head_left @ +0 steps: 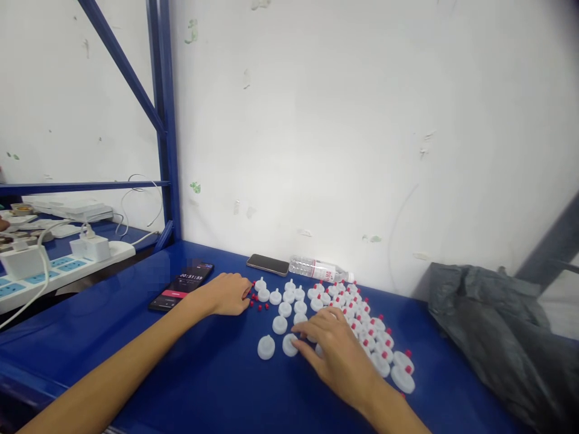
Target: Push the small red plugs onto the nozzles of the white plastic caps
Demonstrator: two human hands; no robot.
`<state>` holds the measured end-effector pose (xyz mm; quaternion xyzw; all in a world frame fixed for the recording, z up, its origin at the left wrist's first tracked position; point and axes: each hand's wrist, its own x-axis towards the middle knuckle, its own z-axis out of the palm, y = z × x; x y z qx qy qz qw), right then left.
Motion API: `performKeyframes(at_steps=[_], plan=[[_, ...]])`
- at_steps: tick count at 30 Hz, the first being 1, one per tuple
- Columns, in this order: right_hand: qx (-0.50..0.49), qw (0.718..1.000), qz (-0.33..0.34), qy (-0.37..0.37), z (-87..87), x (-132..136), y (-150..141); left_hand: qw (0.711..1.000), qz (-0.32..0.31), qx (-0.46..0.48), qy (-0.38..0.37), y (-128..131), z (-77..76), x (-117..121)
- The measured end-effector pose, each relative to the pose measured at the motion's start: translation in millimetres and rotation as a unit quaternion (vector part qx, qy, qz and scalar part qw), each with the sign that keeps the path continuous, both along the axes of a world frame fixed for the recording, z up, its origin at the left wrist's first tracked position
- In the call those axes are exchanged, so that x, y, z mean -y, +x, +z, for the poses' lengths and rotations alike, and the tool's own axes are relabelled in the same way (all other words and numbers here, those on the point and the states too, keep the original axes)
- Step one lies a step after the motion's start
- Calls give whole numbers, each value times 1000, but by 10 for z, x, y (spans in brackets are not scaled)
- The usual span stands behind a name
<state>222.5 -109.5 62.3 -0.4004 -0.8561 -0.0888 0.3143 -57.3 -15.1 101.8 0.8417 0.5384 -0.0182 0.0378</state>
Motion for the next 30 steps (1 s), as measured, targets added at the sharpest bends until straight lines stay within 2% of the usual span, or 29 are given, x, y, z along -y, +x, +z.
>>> performKeyframes(at_steps=[7,14,19,25,30], plan=[[-13,996,-88,22,-13,-166,298,1000,-2,-2,19,2,-35,-28],[-41,997,-62,12,-12,-146,263,994,-31,47,89,23,-30,-92],[-71,996,-49,2,39,-93,145,980,-102,120,118,150,-41,10],[-61,997,-37,23,25,-43,68,948,-236,181,112,427,-208,320],[-41,997,-13,64,8,-60,86,931,-277,202,128,539,-284,507]])
